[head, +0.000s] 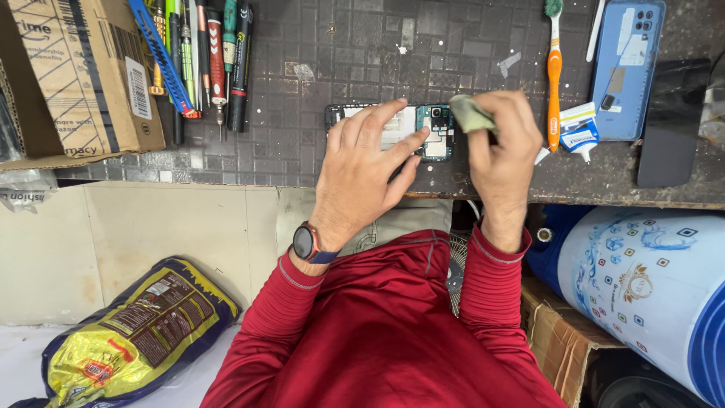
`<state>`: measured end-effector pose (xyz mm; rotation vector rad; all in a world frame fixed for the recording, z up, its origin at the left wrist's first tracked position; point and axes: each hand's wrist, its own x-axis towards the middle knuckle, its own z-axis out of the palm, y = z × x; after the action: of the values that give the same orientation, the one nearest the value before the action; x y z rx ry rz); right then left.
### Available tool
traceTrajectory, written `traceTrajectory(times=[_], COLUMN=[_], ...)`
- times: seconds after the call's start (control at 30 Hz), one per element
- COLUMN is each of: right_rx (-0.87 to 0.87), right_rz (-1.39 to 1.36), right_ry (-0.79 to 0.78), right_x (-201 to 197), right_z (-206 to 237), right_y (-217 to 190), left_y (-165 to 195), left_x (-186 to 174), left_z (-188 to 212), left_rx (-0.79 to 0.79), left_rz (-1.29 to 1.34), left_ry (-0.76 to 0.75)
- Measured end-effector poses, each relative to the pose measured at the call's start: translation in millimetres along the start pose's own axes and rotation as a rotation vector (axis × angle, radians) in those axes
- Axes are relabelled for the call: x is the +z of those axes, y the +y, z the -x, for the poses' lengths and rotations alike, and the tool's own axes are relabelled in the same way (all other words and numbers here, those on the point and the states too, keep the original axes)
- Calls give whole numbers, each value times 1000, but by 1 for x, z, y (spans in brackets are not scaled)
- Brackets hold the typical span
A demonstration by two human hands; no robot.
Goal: The person applies adhesive to a smartphone frame, then uses a metal spudger to pry and separate the screen assembly. They place the motherboard into the frame, wipe it with a cloth, and use tweezers to connect ribbon cables and adjust internal components.
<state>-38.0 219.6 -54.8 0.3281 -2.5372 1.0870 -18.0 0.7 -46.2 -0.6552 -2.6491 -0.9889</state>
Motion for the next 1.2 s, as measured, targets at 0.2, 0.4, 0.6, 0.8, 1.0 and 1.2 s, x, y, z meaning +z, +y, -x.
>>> traceTrajectory(times=[0.2, 0.4, 0.6, 0.8, 1.0, 1.2], right_rx=[13, -4, 4, -54, -144, -168], right_rz=[22, 40, 79, 81, 86, 111], right_ry=[-88, -82, -46, -87, -129, -136], right_x=[-1, -1, 0, 1, 3, 4], right_z=[-4, -5, -4, -3, -2, -2], right_y=[-15, -20, -18, -17, -14, -12], left_y=[-1, -1, -1, 0, 0, 0], left_x=[0, 1, 0, 0, 0, 0], left_z=[0, 1, 1, 1, 0, 0], left_rx=[-5, -1, -4, -10, 0, -5], left_rz=[2, -4, 2, -3, -18, -21], left_ry=[-25, -7, -23, -16, -3, -6])
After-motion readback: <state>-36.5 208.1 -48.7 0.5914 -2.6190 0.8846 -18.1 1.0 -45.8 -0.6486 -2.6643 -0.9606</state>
